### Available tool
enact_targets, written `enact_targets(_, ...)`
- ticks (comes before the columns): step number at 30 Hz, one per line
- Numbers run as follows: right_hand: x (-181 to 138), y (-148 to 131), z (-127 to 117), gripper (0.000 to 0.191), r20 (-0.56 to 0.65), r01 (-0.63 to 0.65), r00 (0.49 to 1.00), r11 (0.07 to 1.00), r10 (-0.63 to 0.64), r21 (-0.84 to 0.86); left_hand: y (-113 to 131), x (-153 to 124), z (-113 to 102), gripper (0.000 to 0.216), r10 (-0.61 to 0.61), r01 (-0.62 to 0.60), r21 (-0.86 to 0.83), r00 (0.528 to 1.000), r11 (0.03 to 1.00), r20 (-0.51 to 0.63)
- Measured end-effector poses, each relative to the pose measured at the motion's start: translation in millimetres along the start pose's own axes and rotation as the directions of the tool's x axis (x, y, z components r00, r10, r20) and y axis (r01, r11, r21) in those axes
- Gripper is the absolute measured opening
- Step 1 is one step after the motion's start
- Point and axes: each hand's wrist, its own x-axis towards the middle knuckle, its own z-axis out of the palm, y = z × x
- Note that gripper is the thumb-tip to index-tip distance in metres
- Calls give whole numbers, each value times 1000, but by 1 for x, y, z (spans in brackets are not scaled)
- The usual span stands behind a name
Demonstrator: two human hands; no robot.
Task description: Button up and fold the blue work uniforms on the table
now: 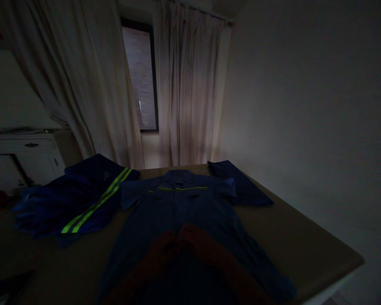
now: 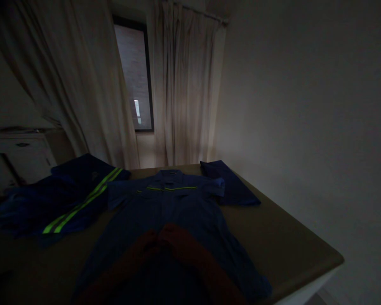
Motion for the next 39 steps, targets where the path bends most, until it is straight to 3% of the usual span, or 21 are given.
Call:
enact_targets(7,-1,1,3,21,-48,0,999,1000,1,3,-1,5,-2,28,-36,37,17,997,999,-71)
enact_targets(11,-2,3,5,19,-21,9,1000,1000,-9,20,4,4,0,22,1,16,193,996,981,-84)
enact_targets(16,0,7,11,14,-90,12,996,993,-2,114,20,-4,-2,16,54,-15,354,993,935,-101)
enact_targets(25,0,11,16,14,-118,56,992,982,-35,179,9,1,2,9,76,-39,333,992,942,-100)
enact_targets(31,2,15,15,8,-128,-37,989,955,78,296,20,-2,-1,12,187,-117,544,979,831,-76)
enact_targets(39,7,26,14,4,-48,-204,967,875,249,438,16,-5,-1,6,338,-219,636,939,740,-70)
